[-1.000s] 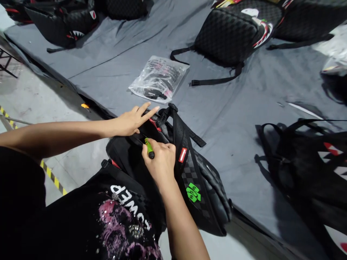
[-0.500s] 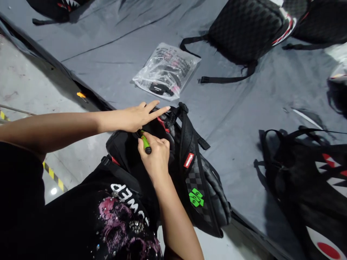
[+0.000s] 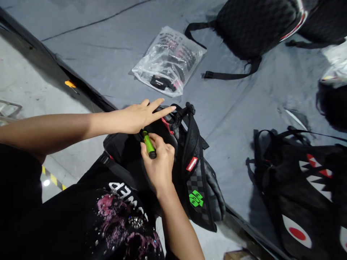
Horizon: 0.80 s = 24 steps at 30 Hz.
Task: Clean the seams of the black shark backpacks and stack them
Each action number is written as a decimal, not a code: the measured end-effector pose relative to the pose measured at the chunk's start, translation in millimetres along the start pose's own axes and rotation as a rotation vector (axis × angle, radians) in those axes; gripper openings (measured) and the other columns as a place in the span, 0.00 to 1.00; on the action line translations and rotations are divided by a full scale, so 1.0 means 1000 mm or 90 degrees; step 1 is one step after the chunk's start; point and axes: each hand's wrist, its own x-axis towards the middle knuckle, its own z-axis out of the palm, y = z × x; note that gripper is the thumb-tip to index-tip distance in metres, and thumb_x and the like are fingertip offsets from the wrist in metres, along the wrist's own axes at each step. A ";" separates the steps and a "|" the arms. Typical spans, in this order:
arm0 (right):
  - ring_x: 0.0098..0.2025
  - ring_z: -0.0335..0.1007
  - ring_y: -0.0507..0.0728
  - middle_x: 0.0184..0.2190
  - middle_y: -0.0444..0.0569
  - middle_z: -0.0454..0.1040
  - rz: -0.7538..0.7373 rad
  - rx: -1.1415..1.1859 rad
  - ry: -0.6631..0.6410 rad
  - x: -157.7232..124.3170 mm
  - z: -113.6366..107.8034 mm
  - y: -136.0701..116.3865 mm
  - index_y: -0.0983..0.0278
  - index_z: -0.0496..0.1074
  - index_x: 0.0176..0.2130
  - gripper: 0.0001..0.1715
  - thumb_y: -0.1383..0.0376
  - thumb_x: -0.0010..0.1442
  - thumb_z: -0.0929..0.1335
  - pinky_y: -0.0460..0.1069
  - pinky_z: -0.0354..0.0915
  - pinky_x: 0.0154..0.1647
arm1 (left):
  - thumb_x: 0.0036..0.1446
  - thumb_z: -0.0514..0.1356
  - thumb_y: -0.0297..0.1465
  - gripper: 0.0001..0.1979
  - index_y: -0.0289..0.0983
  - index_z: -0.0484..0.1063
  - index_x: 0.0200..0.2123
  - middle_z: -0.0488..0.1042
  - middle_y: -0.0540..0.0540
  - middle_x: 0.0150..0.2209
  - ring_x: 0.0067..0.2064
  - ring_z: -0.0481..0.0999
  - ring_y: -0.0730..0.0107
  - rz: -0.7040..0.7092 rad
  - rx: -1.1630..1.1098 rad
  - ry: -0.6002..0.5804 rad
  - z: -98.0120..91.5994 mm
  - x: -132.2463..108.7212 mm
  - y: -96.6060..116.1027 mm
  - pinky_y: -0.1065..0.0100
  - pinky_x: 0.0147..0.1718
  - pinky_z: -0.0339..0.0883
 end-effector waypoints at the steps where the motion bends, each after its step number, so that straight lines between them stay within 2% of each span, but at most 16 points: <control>1: 0.38 0.79 0.60 0.37 0.48 0.82 0.018 -0.015 0.020 -0.001 -0.001 0.001 0.61 0.74 0.46 0.14 0.58 0.62 0.70 0.56 0.67 0.47 | 0.51 0.50 0.12 0.53 0.48 0.26 0.73 0.38 0.34 0.74 0.60 0.65 0.46 0.003 0.000 0.000 0.000 0.000 -0.001 0.60 0.44 0.70; 3: 0.36 0.78 0.59 0.35 0.47 0.82 0.026 -0.047 0.054 -0.003 -0.002 0.002 0.60 0.75 0.43 0.11 0.58 0.62 0.70 0.56 0.67 0.46 | 0.52 0.49 0.12 0.53 0.48 0.27 0.73 0.39 0.34 0.74 0.60 0.65 0.46 0.005 0.002 0.004 0.001 -0.001 -0.001 0.60 0.43 0.70; 9: 0.36 0.77 0.58 0.38 0.48 0.83 -0.042 -0.091 0.034 -0.003 -0.009 0.002 0.60 0.77 0.44 0.11 0.64 0.61 0.68 0.55 0.69 0.47 | 0.53 0.49 0.13 0.52 0.49 0.25 0.73 0.38 0.35 0.74 0.60 0.63 0.45 0.004 0.007 0.006 0.003 -0.001 -0.002 0.59 0.45 0.70; 14: 0.41 0.79 0.59 0.42 0.49 0.83 -0.101 -0.118 0.035 -0.002 -0.009 -0.002 0.60 0.77 0.46 0.13 0.68 0.62 0.66 0.57 0.68 0.52 | 0.52 0.50 0.14 0.53 0.48 0.25 0.73 0.37 0.36 0.74 0.60 0.63 0.46 0.016 -0.003 0.027 0.009 0.001 -0.005 0.59 0.45 0.70; 18: 0.43 0.80 0.59 0.45 0.49 0.82 -0.112 -0.131 0.033 -0.004 -0.007 -0.003 0.60 0.76 0.46 0.13 0.69 0.64 0.66 0.59 0.65 0.56 | 0.53 0.52 0.16 0.53 0.49 0.24 0.72 0.37 0.38 0.74 0.61 0.62 0.47 0.021 -0.011 0.038 0.012 0.001 -0.008 0.59 0.46 0.70; 24: 0.44 0.80 0.59 0.45 0.49 0.82 -0.114 -0.126 0.021 -0.002 -0.007 -0.004 0.62 0.76 0.47 0.13 0.70 0.63 0.66 0.58 0.63 0.57 | 0.54 0.52 0.17 0.51 0.47 0.26 0.73 0.39 0.37 0.73 0.61 0.62 0.46 0.031 -0.003 0.042 0.010 0.000 -0.008 0.57 0.49 0.70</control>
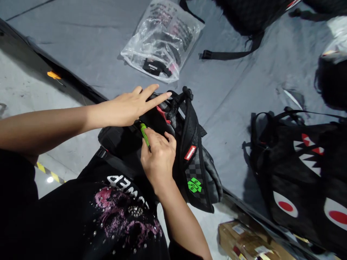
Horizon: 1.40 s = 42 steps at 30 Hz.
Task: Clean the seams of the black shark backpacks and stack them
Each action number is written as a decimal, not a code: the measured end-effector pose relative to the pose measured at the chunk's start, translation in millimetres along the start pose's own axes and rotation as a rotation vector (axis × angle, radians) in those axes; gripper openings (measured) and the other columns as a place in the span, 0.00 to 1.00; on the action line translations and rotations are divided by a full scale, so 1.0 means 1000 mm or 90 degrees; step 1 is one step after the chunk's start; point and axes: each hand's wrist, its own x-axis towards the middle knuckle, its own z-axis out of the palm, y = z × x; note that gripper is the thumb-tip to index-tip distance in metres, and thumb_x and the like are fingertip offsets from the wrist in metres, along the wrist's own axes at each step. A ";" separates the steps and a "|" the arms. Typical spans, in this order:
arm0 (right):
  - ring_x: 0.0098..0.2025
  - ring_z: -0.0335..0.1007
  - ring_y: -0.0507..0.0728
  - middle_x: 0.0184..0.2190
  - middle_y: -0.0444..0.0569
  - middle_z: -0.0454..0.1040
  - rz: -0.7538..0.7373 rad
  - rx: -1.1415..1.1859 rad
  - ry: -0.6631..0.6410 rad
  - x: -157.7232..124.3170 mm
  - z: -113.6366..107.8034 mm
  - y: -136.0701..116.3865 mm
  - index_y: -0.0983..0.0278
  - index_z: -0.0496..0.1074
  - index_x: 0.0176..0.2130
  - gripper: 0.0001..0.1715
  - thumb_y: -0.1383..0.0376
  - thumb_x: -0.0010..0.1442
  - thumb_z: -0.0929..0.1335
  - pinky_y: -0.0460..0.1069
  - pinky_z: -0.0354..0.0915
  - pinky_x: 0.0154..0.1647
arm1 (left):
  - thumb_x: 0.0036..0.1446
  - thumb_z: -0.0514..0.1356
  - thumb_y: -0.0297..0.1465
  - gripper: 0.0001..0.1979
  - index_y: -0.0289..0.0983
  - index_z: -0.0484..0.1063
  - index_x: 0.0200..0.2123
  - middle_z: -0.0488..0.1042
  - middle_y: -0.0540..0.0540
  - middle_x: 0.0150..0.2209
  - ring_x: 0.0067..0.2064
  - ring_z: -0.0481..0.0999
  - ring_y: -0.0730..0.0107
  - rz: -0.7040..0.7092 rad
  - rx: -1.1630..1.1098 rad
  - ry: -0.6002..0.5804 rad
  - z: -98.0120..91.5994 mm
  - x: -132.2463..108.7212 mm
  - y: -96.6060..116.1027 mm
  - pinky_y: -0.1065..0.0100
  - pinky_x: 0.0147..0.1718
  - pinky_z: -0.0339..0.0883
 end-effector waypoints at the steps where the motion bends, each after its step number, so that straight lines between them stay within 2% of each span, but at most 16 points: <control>1: 0.44 0.80 0.58 0.45 0.49 0.82 -0.004 0.002 0.001 0.001 0.000 -0.001 0.62 0.76 0.47 0.13 0.70 0.63 0.66 0.58 0.63 0.57 | 0.54 0.53 0.18 0.51 0.46 0.26 0.73 0.39 0.37 0.73 0.61 0.62 0.46 0.002 0.002 0.000 -0.001 0.000 0.000 0.57 0.49 0.70; 11: 0.44 0.80 0.58 0.45 0.49 0.82 0.028 -0.021 -0.025 -0.001 -0.002 -0.008 0.61 0.76 0.47 0.14 0.69 0.64 0.65 0.58 0.62 0.58 | 0.57 0.56 0.25 0.49 0.45 0.28 0.73 0.39 0.36 0.73 0.63 0.61 0.44 0.012 -0.022 0.000 -0.003 -0.002 0.000 0.57 0.51 0.69; 16: 0.44 0.80 0.58 0.45 0.49 0.82 0.047 -0.028 -0.002 -0.001 0.000 -0.009 0.61 0.76 0.47 0.14 0.68 0.64 0.65 0.57 0.62 0.59 | 0.58 0.57 0.27 0.48 0.46 0.28 0.73 0.38 0.36 0.73 0.64 0.58 0.41 0.010 -0.041 -0.003 -0.002 -0.001 -0.001 0.56 0.52 0.68; 19: 0.44 0.80 0.58 0.45 0.49 0.82 0.061 -0.018 -0.030 -0.001 -0.001 -0.009 0.61 0.76 0.47 0.14 0.67 0.64 0.65 0.58 0.62 0.59 | 0.58 0.58 0.28 0.49 0.46 0.29 0.73 0.38 0.37 0.73 0.65 0.57 0.41 0.011 -0.052 0.003 -0.002 -0.001 -0.001 0.57 0.51 0.68; 22: 0.44 0.80 0.59 0.45 0.50 0.82 0.088 -0.027 -0.026 -0.002 -0.002 -0.010 0.61 0.76 0.47 0.14 0.67 0.64 0.64 0.59 0.61 0.60 | 0.57 0.58 0.28 0.50 0.46 0.28 0.73 0.38 0.37 0.73 0.64 0.58 0.42 0.011 -0.042 -0.004 -0.003 -0.001 0.000 0.58 0.50 0.69; 31: 0.44 0.80 0.58 0.45 0.50 0.82 0.057 0.016 -0.002 -0.003 0.003 -0.004 0.62 0.76 0.47 0.12 0.68 0.64 0.66 0.57 0.62 0.59 | 0.55 0.56 0.23 0.52 0.46 0.25 0.73 0.36 0.36 0.73 0.62 0.60 0.45 0.006 -0.012 -0.016 -0.004 -0.003 0.000 0.60 0.48 0.68; 35: 0.43 0.80 0.58 0.44 0.50 0.82 0.051 0.019 0.015 -0.002 0.004 -0.003 0.62 0.76 0.46 0.12 0.68 0.64 0.66 0.57 0.63 0.58 | 0.55 0.55 0.21 0.52 0.47 0.25 0.73 0.35 0.36 0.73 0.63 0.59 0.45 0.001 -0.025 -0.013 -0.002 -0.002 -0.001 0.58 0.49 0.68; 42: 0.43 0.80 0.59 0.44 0.50 0.82 0.069 -0.025 -0.006 -0.002 -0.003 -0.006 0.62 0.76 0.47 0.13 0.67 0.64 0.65 0.59 0.63 0.58 | 0.53 0.52 0.16 0.52 0.47 0.26 0.73 0.37 0.36 0.73 0.61 0.61 0.47 -0.002 -0.008 -0.014 -0.003 -0.002 0.000 0.59 0.47 0.70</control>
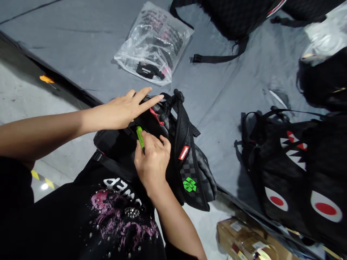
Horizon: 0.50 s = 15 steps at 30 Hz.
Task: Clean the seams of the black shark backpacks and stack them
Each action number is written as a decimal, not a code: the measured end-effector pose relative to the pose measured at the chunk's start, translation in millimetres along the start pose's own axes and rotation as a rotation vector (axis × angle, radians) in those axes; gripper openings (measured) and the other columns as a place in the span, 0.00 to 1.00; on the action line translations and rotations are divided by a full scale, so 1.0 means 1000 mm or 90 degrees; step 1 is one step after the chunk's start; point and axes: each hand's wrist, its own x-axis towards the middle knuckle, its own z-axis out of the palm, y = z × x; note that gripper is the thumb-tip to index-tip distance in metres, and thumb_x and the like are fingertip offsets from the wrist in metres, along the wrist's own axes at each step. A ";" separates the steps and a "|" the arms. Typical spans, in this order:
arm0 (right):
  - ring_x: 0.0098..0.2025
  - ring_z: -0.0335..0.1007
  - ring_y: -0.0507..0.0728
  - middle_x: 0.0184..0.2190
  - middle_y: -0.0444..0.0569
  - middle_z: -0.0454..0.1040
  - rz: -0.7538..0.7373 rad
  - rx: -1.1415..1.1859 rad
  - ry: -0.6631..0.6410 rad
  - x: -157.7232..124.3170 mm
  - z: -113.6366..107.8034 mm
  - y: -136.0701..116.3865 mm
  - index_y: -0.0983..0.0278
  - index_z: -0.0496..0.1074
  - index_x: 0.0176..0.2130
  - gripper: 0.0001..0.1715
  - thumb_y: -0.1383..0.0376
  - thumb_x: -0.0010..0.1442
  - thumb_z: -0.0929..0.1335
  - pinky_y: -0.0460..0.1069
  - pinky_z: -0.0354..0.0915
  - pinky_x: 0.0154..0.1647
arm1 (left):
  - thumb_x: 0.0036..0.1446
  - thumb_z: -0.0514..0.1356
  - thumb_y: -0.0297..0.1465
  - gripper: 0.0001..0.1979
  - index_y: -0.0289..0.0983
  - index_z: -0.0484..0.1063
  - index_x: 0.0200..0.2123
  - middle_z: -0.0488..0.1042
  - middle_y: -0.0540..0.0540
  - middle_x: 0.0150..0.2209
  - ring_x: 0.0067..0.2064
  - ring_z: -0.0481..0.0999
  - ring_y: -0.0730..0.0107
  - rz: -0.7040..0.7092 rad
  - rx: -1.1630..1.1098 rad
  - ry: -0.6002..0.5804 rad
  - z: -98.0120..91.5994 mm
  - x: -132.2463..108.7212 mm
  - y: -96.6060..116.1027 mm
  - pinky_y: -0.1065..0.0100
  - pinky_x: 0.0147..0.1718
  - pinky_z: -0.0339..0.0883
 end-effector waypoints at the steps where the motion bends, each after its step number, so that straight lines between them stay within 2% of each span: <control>1: 0.43 0.80 0.59 0.44 0.50 0.82 -0.008 0.010 -0.003 0.000 0.001 0.001 0.62 0.76 0.47 0.13 0.67 0.64 0.66 0.58 0.64 0.58 | 0.53 0.51 0.16 0.52 0.47 0.26 0.73 0.37 0.36 0.73 0.60 0.62 0.48 -0.002 0.002 0.000 -0.001 0.000 0.000 0.59 0.46 0.70; 6: 0.43 0.80 0.60 0.43 0.51 0.83 -0.005 0.032 0.010 0.001 0.007 0.006 0.61 0.76 0.46 0.12 0.67 0.63 0.66 0.61 0.67 0.57 | 0.52 0.49 0.13 0.52 0.48 0.27 0.73 0.38 0.36 0.74 0.59 0.64 0.49 -0.014 0.011 0.007 -0.001 0.001 0.002 0.61 0.44 0.70; 8: 0.43 0.80 0.61 0.42 0.50 0.83 -0.001 0.096 -0.013 0.006 0.000 0.007 0.61 0.76 0.45 0.11 0.66 0.63 0.67 0.62 0.70 0.54 | 0.51 0.49 0.13 0.52 0.48 0.28 0.73 0.39 0.35 0.74 0.60 0.64 0.49 -0.020 0.011 0.003 0.001 0.001 0.002 0.61 0.44 0.70; 10: 0.45 0.80 0.62 0.44 0.50 0.82 0.018 0.178 -0.012 0.016 -0.019 0.005 0.60 0.76 0.45 0.10 0.65 0.61 0.70 0.62 0.73 0.51 | 0.50 0.49 0.12 0.53 0.48 0.28 0.73 0.40 0.36 0.74 0.60 0.65 0.50 -0.016 0.009 0.017 0.003 0.002 0.002 0.62 0.44 0.70; 11: 0.47 0.80 0.63 0.46 0.51 0.82 0.029 0.210 0.024 0.024 -0.032 0.004 0.60 0.76 0.44 0.10 0.66 0.60 0.71 0.62 0.74 0.51 | 0.50 0.49 0.12 0.54 0.48 0.28 0.73 0.40 0.36 0.74 0.60 0.65 0.51 -0.011 0.007 0.029 0.005 0.002 0.001 0.62 0.44 0.70; 13: 0.52 0.78 0.65 0.49 0.52 0.80 0.004 0.235 0.189 0.044 -0.063 0.003 0.59 0.75 0.42 0.10 0.69 0.59 0.71 0.64 0.72 0.54 | 0.49 0.49 0.11 0.54 0.48 0.29 0.73 0.42 0.36 0.74 0.59 0.66 0.52 -0.005 0.009 0.046 0.006 0.002 0.000 0.63 0.44 0.70; 15: 0.54 0.75 0.66 0.50 0.50 0.79 -0.059 0.171 0.329 0.072 -0.089 0.009 0.58 0.75 0.42 0.09 0.69 0.61 0.69 0.65 0.67 0.58 | 0.49 0.48 0.11 0.53 0.46 0.30 0.73 0.43 0.34 0.73 0.57 0.68 0.52 0.003 0.015 0.052 0.007 0.001 0.000 0.62 0.43 0.71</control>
